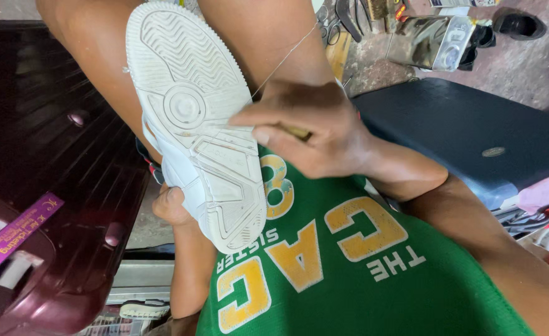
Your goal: The person holds a white sneaker on their lap and repeatedly sews the sole to the upper using a needle and thread. They pull the thread through the shoe, reposition the shoe, and continue stitching along the edge of the sole throughout the clip.
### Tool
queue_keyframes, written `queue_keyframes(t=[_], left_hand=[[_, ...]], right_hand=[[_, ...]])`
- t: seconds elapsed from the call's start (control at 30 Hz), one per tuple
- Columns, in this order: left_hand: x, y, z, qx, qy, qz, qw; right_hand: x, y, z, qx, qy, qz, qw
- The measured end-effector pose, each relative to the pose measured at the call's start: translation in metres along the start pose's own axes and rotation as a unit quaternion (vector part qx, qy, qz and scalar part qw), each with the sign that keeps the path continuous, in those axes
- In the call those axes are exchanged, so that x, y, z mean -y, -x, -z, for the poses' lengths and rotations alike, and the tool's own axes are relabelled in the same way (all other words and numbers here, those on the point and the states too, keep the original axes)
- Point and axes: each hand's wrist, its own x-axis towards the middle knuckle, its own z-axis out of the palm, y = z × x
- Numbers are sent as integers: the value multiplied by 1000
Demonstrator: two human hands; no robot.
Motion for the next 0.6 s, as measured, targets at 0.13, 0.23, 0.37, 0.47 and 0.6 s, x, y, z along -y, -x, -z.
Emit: queue_keyframes(t=[0.13,0.23,0.37,0.47,0.6], left_hand=[[0,-7,-9,1,-34,-26,999],[0,-7,-13,-18,-58,-40,997],[-1,-7,-7,-10,-72,-57,996],[-3,-4,4,-20,-92,-67,993],[-8,-2,14,-21,-131,-94,987]], right_hand=[[14,-2,-9,34,-7,11,999],[17,-3,-13,56,7,25,998],[17,-6,-14,47,36,51,997],[18,-6,-14,52,34,18,998],[17,-4,-12,67,53,-14,996]])
